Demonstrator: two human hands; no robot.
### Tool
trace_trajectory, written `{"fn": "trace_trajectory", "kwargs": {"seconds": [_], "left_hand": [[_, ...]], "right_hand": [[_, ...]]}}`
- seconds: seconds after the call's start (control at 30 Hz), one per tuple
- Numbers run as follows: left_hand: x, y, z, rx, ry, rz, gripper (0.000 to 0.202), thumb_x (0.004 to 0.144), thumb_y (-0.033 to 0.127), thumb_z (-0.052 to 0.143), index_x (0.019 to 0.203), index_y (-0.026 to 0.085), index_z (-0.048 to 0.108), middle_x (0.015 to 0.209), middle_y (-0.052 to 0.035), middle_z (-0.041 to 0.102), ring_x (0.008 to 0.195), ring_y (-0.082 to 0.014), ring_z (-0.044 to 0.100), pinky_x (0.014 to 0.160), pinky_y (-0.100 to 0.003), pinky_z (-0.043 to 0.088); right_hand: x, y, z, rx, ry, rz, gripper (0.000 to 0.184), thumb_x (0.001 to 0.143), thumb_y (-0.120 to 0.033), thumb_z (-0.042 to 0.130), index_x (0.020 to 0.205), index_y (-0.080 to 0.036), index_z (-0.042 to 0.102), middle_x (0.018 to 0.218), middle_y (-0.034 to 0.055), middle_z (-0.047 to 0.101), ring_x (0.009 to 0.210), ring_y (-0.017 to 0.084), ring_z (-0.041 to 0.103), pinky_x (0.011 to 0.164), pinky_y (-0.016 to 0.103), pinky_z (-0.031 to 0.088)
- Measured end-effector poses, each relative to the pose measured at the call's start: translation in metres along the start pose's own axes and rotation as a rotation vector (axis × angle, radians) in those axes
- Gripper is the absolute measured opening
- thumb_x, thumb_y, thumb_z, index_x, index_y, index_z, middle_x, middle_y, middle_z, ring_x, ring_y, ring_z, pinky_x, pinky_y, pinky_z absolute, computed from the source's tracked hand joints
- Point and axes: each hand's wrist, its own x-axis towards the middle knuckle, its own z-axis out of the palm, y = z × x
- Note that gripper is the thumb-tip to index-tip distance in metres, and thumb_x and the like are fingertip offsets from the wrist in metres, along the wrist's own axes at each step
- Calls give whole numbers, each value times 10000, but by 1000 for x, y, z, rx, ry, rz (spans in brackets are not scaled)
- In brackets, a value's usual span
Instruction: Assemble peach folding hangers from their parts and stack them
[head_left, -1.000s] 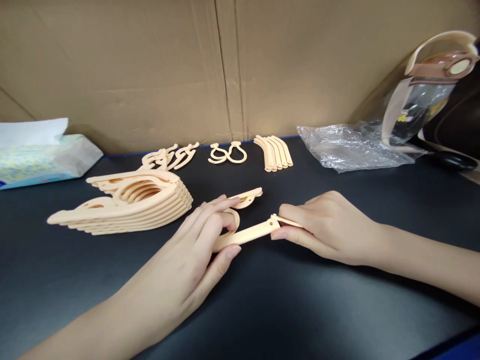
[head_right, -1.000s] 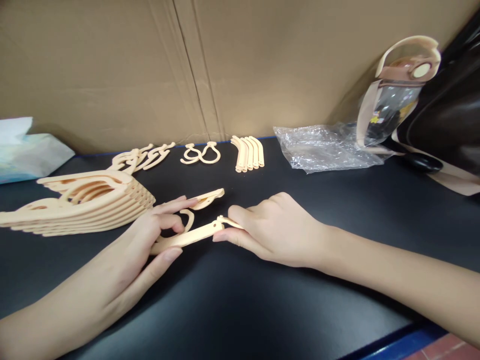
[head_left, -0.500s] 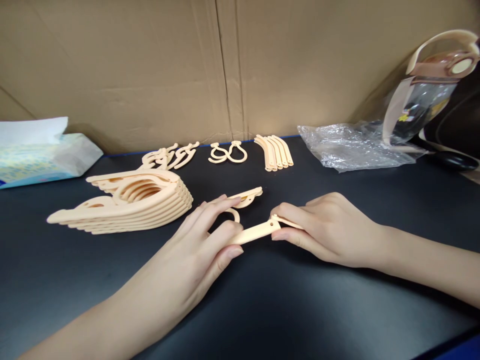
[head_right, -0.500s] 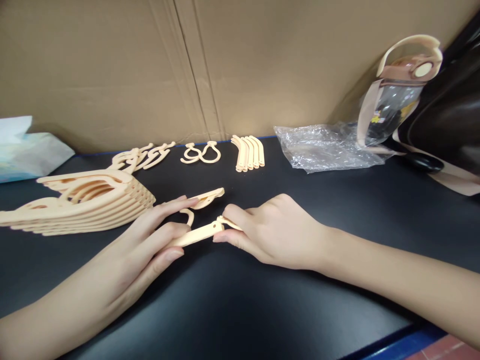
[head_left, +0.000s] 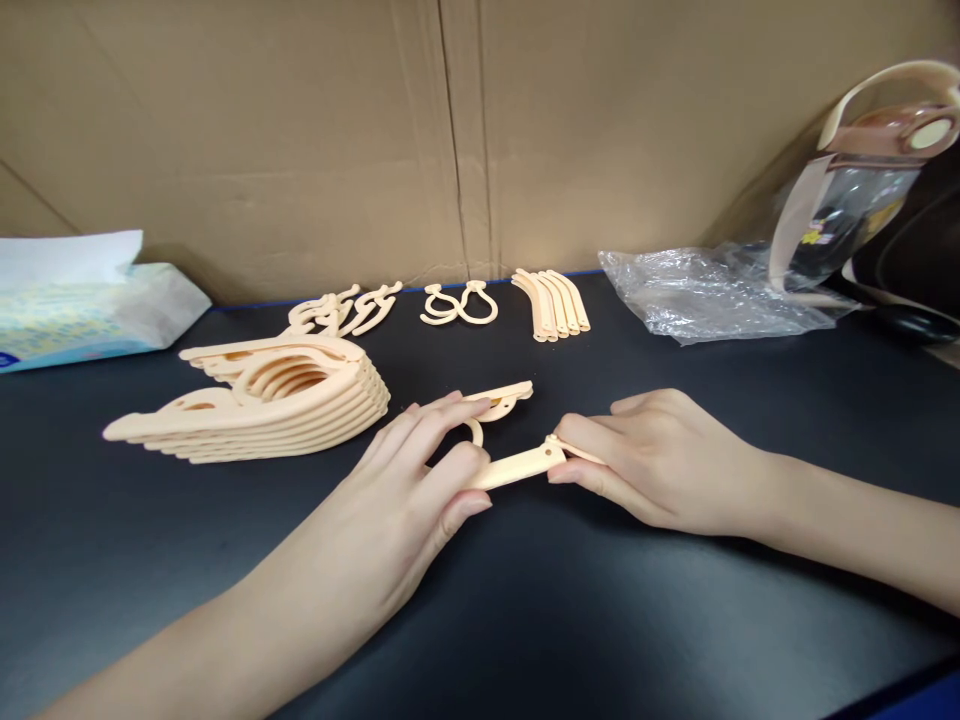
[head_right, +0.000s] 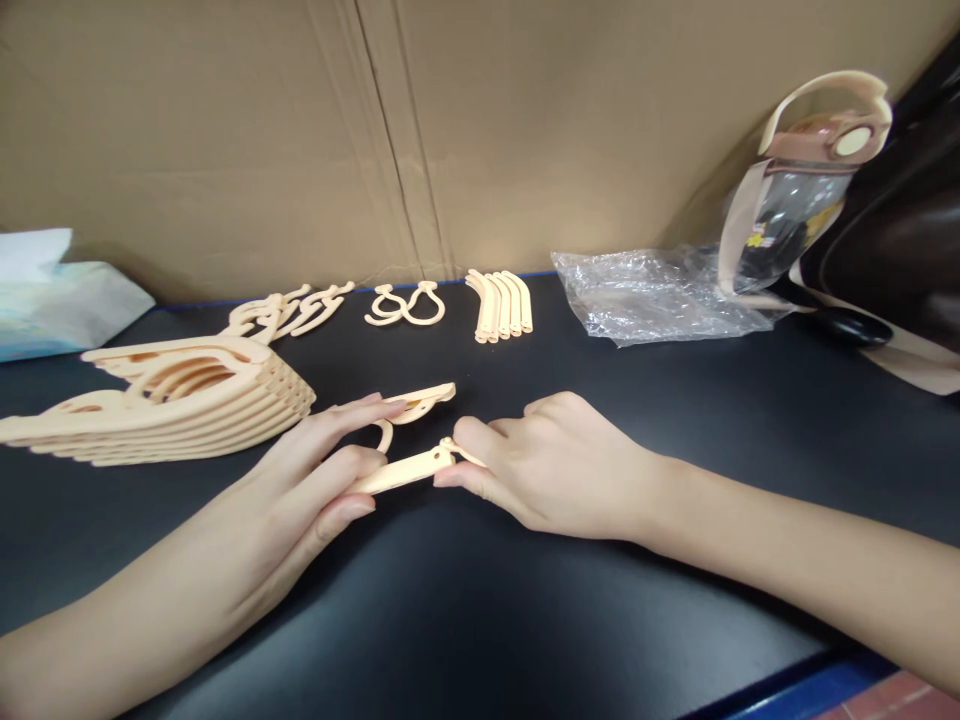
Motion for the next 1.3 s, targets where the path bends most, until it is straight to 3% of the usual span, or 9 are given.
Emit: {"fn": "trace_trajectory", "kwargs": {"seconds": [0.3, 0.53, 0.73, 0.83, 1.1, 1.3], "left_hand": [[0, -4, 0, -8, -11, 30, 141, 1052, 223, 401, 1018, 226, 538, 1448, -81, 493, 1357, -252, 470, 1087, -383, 420], [1, -5, -2, -58, -16, -4, 147, 1058, 211, 384, 1031, 232, 526, 1442, -66, 496, 1341, -223, 468, 1108, -352, 384], [1, -3, -2, -64, -10, -2, 155, 1068, 228, 374, 1057, 234, 529, 1442, -58, 495, 1366, -208, 443, 1124, -328, 366], [0, -2, -1, -48, -1, -12, 156, 1073, 246, 375, 1049, 229, 528, 1445, -57, 485, 1364, -206, 446, 1127, -320, 364], [0, -1, 0, -33, -9, -3, 177, 1080, 274, 362, 1037, 236, 529, 1440, -51, 473, 1355, -217, 451, 1089, -337, 386], [0, -2, 0, -11, -9, 34, 181, 1088, 270, 340, 1048, 229, 512, 1437, -70, 461, 1363, -206, 435, 1095, -327, 364]], "right_hand": [[-1, 4, -4, -102, 61, -71, 509, 1103, -371, 248, 743, -195, 562, 515, -32, 556, 392, 121, 381, 511, 283, 261], [0, 4, -5, -100, 94, -16, 486, 1099, -329, 264, 732, -203, 556, 474, -43, 520, 373, 117, 380, 479, 281, 231], [1, 6, -7, 117, -93, 93, 557, 1098, -463, 152, 801, -202, 544, 517, -24, 559, 397, 122, 434, 464, 276, 197], [1, 6, -6, 170, -124, 94, 587, 1085, -519, 126, 831, -196, 545, 556, -10, 600, 420, 125, 465, 477, 277, 208], [1, 3, -2, 8, 40, 4, 550, 1097, -471, 188, 802, -196, 561, 484, -41, 538, 389, 119, 425, 482, 265, 199], [1, 1, -1, 6, 31, -1, 537, 1107, -411, 172, 780, -194, 538, 501, -47, 539, 381, 122, 441, 471, 282, 219]]}}
